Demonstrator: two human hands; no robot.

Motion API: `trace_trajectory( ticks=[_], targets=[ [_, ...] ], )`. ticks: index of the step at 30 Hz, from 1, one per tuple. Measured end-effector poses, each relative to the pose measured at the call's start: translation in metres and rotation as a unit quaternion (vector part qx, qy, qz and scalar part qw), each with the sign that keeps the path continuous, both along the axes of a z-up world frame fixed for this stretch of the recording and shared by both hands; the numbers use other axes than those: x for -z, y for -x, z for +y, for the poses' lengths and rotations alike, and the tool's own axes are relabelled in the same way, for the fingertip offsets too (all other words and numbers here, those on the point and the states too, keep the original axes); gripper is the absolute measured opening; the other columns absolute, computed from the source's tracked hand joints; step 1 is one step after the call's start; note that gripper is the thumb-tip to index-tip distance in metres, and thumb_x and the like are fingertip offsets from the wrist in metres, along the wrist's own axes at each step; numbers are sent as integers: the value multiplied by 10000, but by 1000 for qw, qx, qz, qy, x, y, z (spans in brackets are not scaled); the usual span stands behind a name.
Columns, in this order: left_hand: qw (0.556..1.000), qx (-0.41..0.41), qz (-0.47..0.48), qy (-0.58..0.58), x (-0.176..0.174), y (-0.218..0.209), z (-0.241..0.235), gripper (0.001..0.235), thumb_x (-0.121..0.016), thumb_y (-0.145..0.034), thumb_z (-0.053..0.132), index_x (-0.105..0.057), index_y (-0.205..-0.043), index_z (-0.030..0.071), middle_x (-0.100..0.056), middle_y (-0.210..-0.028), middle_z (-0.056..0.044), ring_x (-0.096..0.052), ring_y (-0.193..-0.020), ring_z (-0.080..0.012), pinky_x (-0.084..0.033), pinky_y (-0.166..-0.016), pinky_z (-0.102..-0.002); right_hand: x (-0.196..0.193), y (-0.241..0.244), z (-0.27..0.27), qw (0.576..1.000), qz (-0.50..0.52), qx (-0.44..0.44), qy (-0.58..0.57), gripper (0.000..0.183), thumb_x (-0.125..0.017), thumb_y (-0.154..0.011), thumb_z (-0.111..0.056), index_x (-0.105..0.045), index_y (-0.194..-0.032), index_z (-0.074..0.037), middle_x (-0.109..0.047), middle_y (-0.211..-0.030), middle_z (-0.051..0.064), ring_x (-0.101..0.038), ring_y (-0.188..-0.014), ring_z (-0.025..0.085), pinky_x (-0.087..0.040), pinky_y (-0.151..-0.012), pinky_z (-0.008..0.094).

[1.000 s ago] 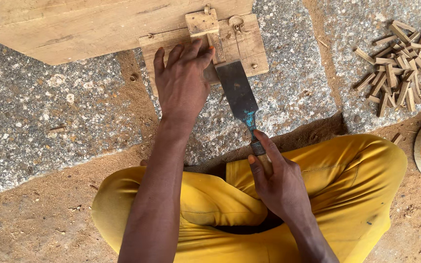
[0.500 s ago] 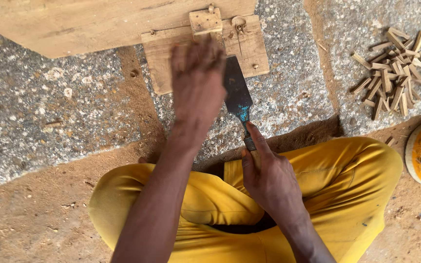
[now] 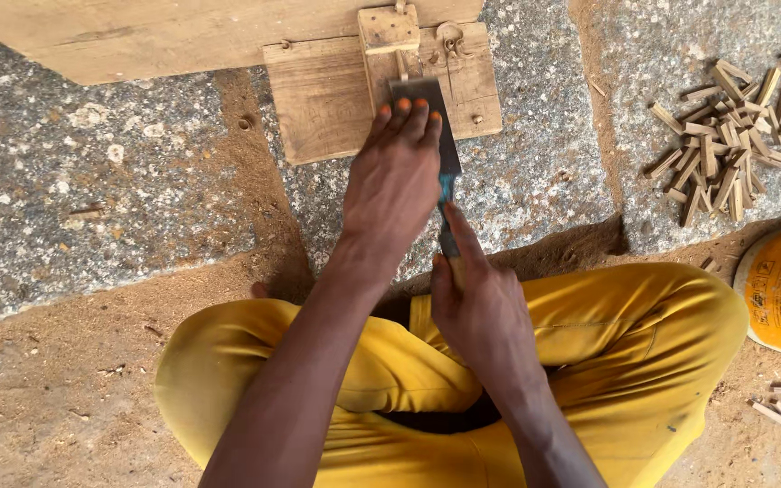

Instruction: The person is sitting on the ground and using a chisel to carve a small piece of wood. They repeatedly strike the chisel to shape the wood and occasionally clear away the resulting shavings.

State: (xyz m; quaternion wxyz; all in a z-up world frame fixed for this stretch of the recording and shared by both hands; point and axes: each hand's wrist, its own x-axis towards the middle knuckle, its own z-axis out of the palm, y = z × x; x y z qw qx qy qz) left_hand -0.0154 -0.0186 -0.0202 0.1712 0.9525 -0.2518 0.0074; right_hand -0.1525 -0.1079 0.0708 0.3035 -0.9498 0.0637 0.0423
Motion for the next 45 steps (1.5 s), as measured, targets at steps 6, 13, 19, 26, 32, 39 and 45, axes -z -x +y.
trace_trajectory(
  ticks=[6,13,19,26,32,39,45],
  targets=[
    [1000,-22,5,17,12,-35,3,449,-533,-951,-70,-587,-1392,-5,-515,-1515,-198,-471,-1423,-309,-273,-1250,-445,9,-28,10,1000,-19,1,-22,601,-590,-958,-121,-417,-1526,-27,-642,-547,197,-644,-456,397,-523,-549,540],
    [987,-54,-39,147,-1,-16,22,564,-597,-821,-135,-661,-1342,69,-583,-1485,-135,-538,-1371,-322,-473,-1118,-402,8,-20,8,995,37,49,-74,575,-572,-983,-177,-423,-1532,-92,-652,-538,99,-615,-384,210,-536,-435,394],
    [962,-169,-29,215,-6,-32,53,516,-597,-919,-112,-660,-1368,135,-650,-1425,-93,-630,-1262,-293,-605,-893,-354,11,13,-8,960,-5,152,-235,563,-569,-1014,-230,-426,-1541,-98,-616,-682,16,-541,-489,100,-455,-421,332],
    [990,-92,-52,94,-4,-34,30,553,-753,-784,22,-696,-1309,185,-606,-1435,-117,-552,-1329,-327,-292,-1185,-509,0,27,-31,990,78,105,-62,513,-614,-969,-260,-519,-1464,-166,-602,-526,88,-579,-406,177,-439,-444,407],
    [990,-109,-54,75,-1,-35,31,407,-737,-913,77,-737,-1263,284,-636,-1397,-113,-547,-1326,-320,-326,-1182,-541,0,34,-25,994,62,74,-57,516,-632,-967,-257,-524,-1460,-152,-671,-573,120,-667,-463,259,-490,-490,441],
    [990,-121,-54,56,-10,-32,28,381,-760,-878,124,-752,-1231,266,-641,-1367,-125,-551,-1308,-342,-315,-1189,-564,4,24,-17,998,-14,14,-55,543,-612,-959,-167,-489,-1472,-36,-685,-673,172,-669,-455,298,-496,-441,462],
    [988,-80,-116,70,-19,-17,20,439,-681,-857,-32,-725,-1281,70,-645,-1399,-145,-558,-1333,-349,-305,-1210,-562,-7,-13,-5,999,0,10,-46,530,-574,-985,-134,-460,-1492,-27,-645,-567,177,-660,-436,331,-525,-488,495]
  ],
)
